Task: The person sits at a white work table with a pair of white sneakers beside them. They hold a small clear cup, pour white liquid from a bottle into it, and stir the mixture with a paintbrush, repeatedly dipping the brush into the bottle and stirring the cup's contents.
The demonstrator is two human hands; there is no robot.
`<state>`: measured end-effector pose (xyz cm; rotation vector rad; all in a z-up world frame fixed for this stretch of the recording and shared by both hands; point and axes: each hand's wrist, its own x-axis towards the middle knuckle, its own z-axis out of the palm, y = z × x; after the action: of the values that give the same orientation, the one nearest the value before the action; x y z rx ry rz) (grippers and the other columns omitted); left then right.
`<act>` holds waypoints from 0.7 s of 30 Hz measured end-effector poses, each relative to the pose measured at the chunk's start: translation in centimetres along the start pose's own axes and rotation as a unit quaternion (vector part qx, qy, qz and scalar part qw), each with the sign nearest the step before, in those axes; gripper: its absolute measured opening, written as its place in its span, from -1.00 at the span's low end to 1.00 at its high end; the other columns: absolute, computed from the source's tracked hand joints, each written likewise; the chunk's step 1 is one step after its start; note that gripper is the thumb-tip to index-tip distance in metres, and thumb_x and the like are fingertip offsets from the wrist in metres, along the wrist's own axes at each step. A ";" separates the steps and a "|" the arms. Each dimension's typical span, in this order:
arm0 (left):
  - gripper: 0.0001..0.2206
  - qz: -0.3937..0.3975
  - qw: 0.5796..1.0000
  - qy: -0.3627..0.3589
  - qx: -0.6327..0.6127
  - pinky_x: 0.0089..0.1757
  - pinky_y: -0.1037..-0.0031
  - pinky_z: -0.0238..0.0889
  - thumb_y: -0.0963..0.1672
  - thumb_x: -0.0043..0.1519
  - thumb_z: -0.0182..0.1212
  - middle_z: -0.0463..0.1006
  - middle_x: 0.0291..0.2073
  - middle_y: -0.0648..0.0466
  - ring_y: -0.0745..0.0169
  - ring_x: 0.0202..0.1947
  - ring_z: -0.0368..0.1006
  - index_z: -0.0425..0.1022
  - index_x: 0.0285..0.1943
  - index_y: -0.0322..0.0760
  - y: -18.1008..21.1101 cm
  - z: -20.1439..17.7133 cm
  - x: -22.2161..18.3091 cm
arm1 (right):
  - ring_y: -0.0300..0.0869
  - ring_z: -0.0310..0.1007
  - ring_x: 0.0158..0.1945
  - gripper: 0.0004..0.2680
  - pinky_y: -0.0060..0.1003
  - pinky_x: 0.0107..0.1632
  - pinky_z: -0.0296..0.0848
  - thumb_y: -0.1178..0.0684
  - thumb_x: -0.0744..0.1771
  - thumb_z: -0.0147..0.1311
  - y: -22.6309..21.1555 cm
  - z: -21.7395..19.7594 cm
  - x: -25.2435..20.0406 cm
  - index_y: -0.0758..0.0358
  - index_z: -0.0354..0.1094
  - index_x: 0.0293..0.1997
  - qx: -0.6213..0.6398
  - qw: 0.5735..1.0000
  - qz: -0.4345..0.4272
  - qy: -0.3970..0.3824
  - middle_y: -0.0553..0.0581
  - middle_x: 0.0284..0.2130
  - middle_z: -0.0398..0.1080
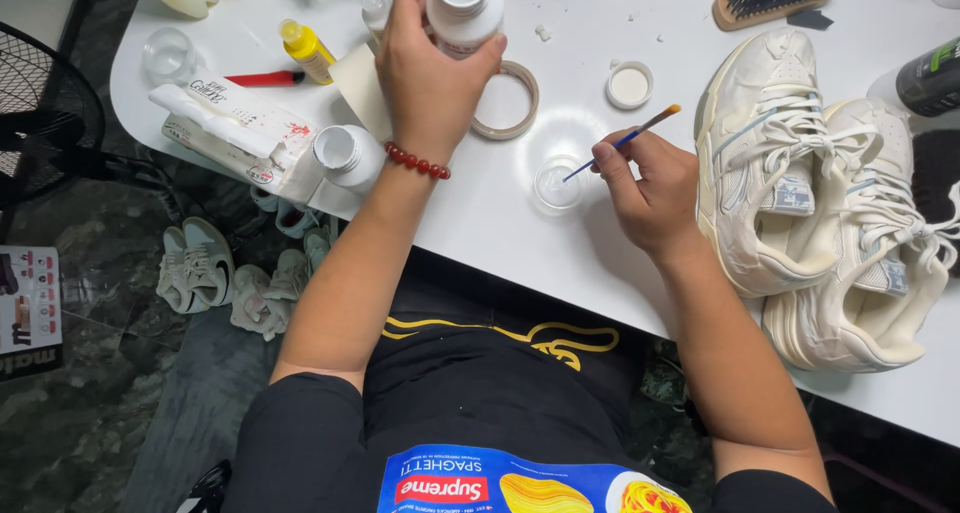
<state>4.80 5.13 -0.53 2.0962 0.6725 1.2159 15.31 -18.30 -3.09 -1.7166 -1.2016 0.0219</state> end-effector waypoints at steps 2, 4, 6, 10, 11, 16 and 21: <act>-0.35 -0.008 1.000 0.004 -0.010 0.05 0.30 0.48 -0.14 0.02 0.62 0.59 0.06 -0.04 0.03 0.05 0.60 0.34 0.27 -0.31 -0.7 1.3 0.5 | -0.19 0.55 -0.38 -0.87 -0.36 -0.29 0.44 0.12 0.44 0.10 0.2 0.1 0.0 0.37 0.46 -0.20 -0.001 1.000 0.006 0.010 0.13 -0.44 0.53; -0.38 -0.010 0.999 -0.011 0.028 0.07 0.24 0.42 -0.13 -0.02 0.65 0.63 0.01 -0.04 -0.04 0.03 0.60 0.40 0.19 -0.29 -1.3 2.9 0.8 | -0.20 0.57 -0.36 -0.86 -0.37 -0.26 0.46 0.10 0.45 0.10 0.5 0.0 -0.2 0.37 0.45 -0.18 0.021 1.000 0.015 0.015 0.14 -0.43 0.53; -0.42 -0.031 0.999 -0.020 0.015 0.07 0.27 0.44 -0.13 -0.01 0.62 0.64 0.00 -0.03 -0.03 0.03 0.61 0.41 0.17 -0.27 -1.9 4.4 1.4 | -0.20 0.56 -0.37 -0.86 -0.37 -0.27 0.46 0.10 0.44 0.10 0.4 0.0 -0.1 0.37 0.46 -0.19 0.018 1.000 0.018 0.015 0.14 -0.44 0.53; -0.43 -0.026 0.998 -0.017 0.054 0.03 0.26 0.43 -0.14 -0.09 0.60 0.56 -0.01 -0.10 -0.09 0.00 0.56 0.45 0.11 -0.28 -3.0 6.8 2.3 | -0.19 0.56 -0.37 -0.86 -0.36 -0.27 0.45 0.10 0.44 0.11 0.5 0.0 -0.1 0.37 0.46 -0.20 0.021 0.999 0.019 0.021 0.14 -0.45 0.53; -0.43 -0.026 0.998 -0.016 0.054 0.03 0.26 0.43 -0.14 -0.09 0.60 0.56 -0.01 -0.10 -0.09 0.00 0.56 0.45 0.11 -0.28 -3.4 7.1 2.3 | -0.19 0.56 -0.37 -0.86 -0.36 -0.27 0.45 0.10 0.44 0.11 0.5 -0.1 -0.1 0.37 0.46 -0.20 0.020 0.999 0.019 0.021 0.14 -0.45 0.53; -0.40 -0.088 0.994 -0.022 0.066 0.03 0.25 0.40 -0.12 -0.12 0.63 0.54 -0.04 -0.09 -0.08 -0.01 0.54 0.43 0.09 -0.31 -4.9 8.4 1.9 | -0.19 0.56 -0.37 -0.86 -0.36 -0.26 0.47 0.10 0.44 0.11 0.6 -0.1 0.0 0.37 0.46 -0.20 0.024 1.000 0.016 0.005 0.13 -0.45 0.52; -0.33 -0.069 0.997 -0.026 0.028 0.08 0.24 0.40 -0.13 -0.08 0.61 0.53 0.05 -0.12 -0.11 0.07 0.51 0.34 0.21 -0.32 -4.2 7.1 1.2 | -0.18 0.56 -0.38 -0.87 -0.35 -0.29 0.45 0.11 0.43 0.11 0.5 0.2 0.0 0.37 0.47 -0.22 0.004 1.000 -0.003 -0.010 0.14 -0.44 0.52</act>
<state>11.10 7.04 -5.65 2.0823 0.8213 1.0742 15.57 -18.15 -3.50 -1.7097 -1.2197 0.0400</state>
